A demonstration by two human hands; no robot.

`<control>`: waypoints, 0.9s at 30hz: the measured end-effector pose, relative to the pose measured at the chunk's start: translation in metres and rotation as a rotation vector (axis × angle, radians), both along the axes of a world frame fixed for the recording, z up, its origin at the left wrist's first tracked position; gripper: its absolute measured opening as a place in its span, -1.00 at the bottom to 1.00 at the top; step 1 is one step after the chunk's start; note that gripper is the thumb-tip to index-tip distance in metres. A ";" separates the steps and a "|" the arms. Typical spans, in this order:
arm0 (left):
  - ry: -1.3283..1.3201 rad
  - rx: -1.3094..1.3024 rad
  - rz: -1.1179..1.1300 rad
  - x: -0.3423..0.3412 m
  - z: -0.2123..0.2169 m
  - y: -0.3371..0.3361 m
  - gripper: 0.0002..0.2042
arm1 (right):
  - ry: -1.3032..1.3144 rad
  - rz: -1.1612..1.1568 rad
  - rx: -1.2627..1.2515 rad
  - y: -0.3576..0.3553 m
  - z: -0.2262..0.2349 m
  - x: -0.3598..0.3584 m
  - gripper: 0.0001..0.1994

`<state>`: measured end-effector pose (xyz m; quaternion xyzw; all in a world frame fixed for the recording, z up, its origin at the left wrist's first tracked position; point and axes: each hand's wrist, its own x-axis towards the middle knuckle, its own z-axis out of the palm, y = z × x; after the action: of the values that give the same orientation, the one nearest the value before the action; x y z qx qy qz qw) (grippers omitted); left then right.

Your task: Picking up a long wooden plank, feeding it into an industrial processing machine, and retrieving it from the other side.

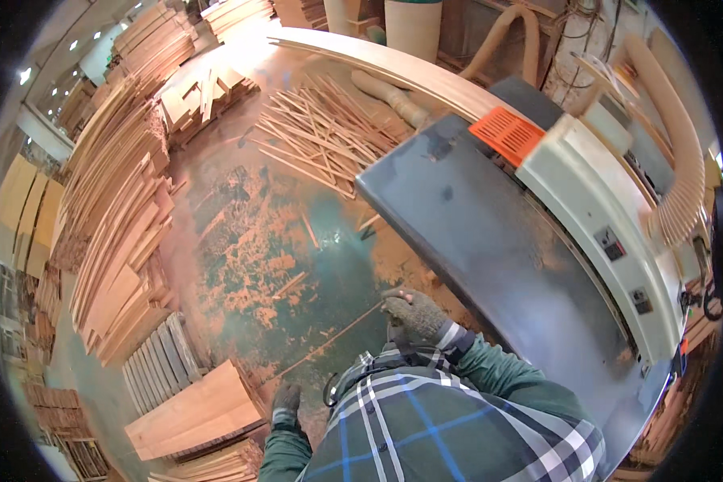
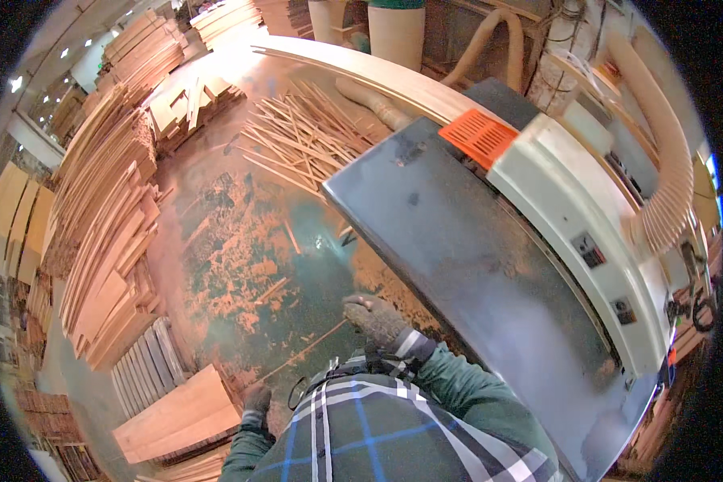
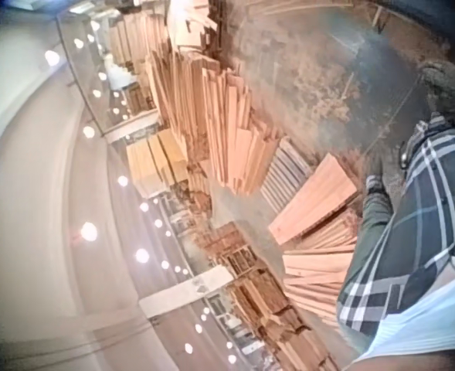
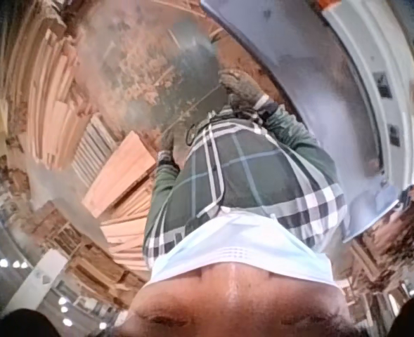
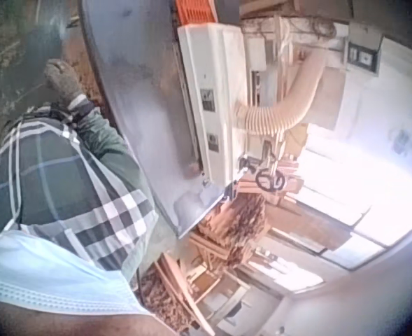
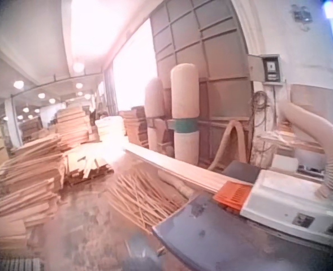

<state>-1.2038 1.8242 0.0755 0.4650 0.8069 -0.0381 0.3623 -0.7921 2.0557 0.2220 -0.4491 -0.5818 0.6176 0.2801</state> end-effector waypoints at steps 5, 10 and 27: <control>0.001 -0.143 0.253 -0.048 -0.042 -0.048 -0.59 | 0.259 -0.024 -0.033 0.096 0.033 -0.060 -0.70; -0.164 -0.188 0.252 -0.042 -0.066 -0.003 -0.62 | 0.370 -0.096 -0.161 0.163 0.034 -0.115 -0.72; -0.144 0.479 -0.083 -0.339 -0.027 0.533 -0.70 | 0.802 -1.126 -0.298 0.536 -0.001 -0.188 -0.69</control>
<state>-1.5429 2.3570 0.0489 0.5717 0.7454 0.1724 0.2965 -0.9803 2.5914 0.2212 -0.4532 -0.0225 0.5697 0.6853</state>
